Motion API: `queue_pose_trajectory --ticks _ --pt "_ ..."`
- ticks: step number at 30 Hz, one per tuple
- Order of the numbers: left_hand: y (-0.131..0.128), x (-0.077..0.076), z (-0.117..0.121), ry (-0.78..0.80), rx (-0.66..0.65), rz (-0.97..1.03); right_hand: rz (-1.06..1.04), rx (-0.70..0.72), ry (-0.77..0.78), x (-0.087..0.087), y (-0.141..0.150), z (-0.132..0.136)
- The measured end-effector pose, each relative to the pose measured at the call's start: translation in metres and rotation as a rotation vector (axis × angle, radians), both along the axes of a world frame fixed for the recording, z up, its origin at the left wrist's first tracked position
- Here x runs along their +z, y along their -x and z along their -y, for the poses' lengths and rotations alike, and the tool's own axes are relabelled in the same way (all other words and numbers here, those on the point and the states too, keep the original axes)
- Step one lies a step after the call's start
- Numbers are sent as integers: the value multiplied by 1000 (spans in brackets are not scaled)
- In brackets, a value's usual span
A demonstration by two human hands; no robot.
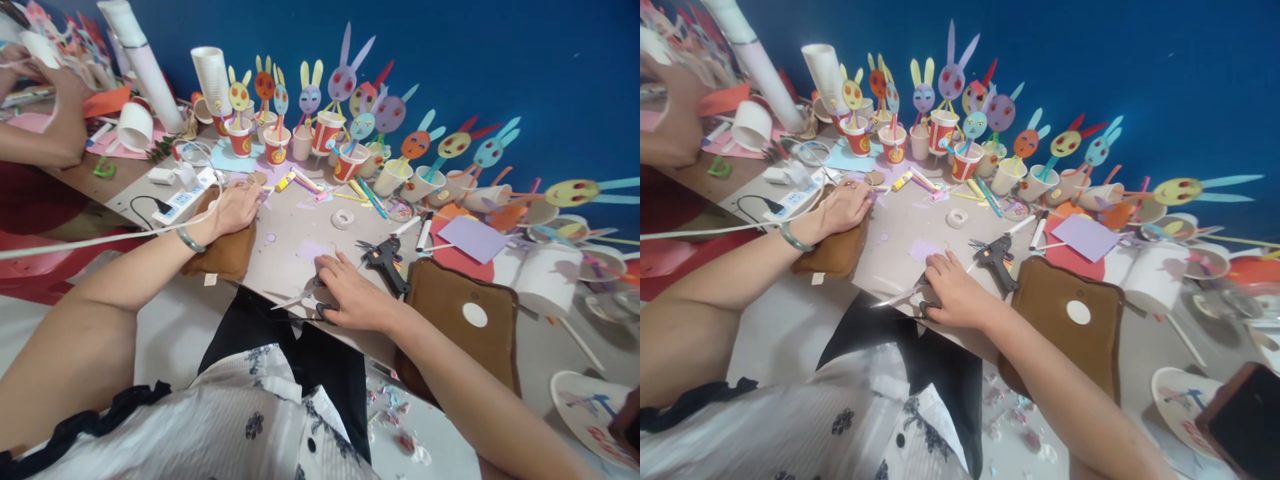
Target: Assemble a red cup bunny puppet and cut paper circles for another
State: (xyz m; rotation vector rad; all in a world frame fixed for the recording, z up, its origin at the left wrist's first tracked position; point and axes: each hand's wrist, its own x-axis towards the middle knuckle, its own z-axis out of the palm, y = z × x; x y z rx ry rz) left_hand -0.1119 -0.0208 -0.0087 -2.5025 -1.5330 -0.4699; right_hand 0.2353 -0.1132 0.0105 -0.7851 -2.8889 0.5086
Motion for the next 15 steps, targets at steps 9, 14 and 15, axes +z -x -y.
queue_pose_trajectory --ticks 9,14,15 --pt "-11 -2 -6 89 0 -140 -30 -21 -29 -7 -4 0" --pt "-17 2 -6 191 -52 -194 -53 -9 -40 -14 -9 0" --pt "-17 3 -5 205 -69 -188 -57 -5 -40 -15 -10 0"
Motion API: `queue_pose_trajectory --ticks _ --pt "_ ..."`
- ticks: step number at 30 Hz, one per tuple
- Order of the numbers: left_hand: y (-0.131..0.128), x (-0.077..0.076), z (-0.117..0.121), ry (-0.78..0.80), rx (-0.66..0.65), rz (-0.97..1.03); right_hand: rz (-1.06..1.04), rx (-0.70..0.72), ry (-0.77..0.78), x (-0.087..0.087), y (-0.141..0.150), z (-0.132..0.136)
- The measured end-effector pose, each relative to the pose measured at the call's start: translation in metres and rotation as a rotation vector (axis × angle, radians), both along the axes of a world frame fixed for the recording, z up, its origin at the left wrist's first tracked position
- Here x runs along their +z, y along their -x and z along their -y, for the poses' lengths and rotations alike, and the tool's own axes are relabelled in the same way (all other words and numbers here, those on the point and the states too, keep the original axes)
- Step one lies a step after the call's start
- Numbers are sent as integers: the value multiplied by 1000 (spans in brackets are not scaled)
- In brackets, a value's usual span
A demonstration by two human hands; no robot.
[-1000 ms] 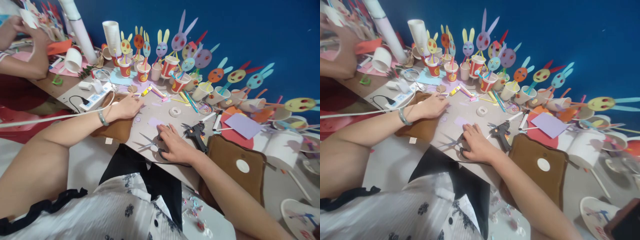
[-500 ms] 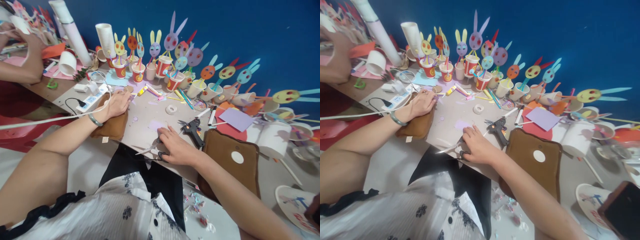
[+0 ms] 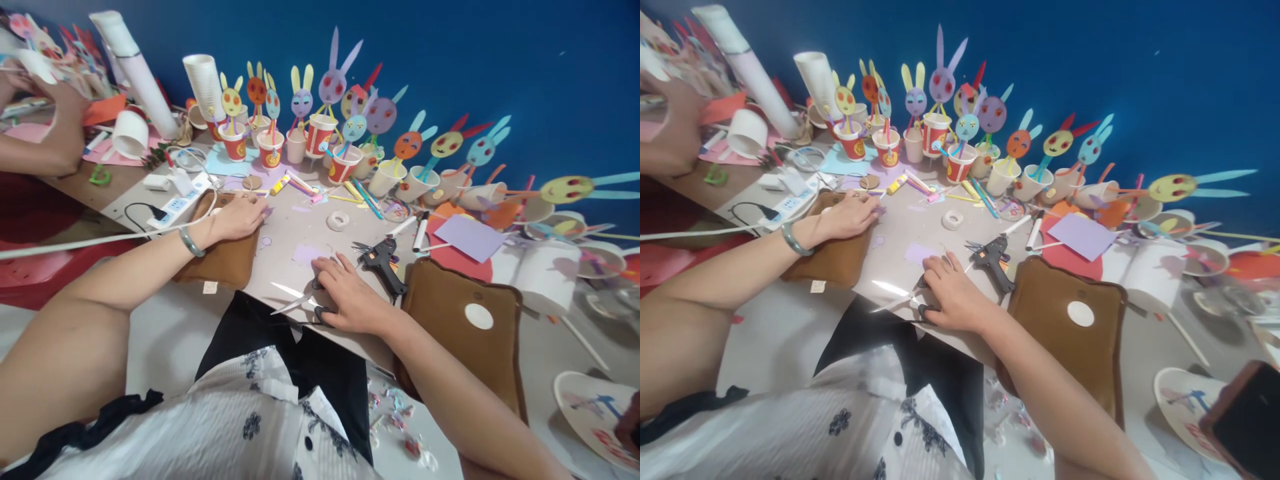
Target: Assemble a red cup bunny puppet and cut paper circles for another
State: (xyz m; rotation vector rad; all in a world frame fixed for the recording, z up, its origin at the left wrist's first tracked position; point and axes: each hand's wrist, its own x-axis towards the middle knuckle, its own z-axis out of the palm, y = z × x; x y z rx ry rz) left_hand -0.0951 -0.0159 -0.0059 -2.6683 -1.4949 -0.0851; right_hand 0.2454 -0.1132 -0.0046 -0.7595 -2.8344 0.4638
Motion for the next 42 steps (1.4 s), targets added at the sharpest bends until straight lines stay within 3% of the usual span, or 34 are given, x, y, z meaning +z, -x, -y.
queue_pose_trajectory --ticks 8,13,17,20,29,37,42 --pt "3 12 9 217 -131 218 -10 12 -15 -1 -2 0" --pt "-14 16 -18 226 -126 229 -7 20 -11 -3 -2 -1" --pt "-32 7 -41 174 -138 148 -13 14 6 -4 -3 -1" --pt "-37 0 -44 179 -166 95 -7 11 17 -3 -4 -1" --pt "-10 2 -12 86 -291 63 8 22 3 -3 -4 -2" --pt "0 11 19 155 -258 291 -2 18 10 -2 -4 -3" --pt "1 14 35 232 -274 330 -23 20 14 -3 -4 -4"
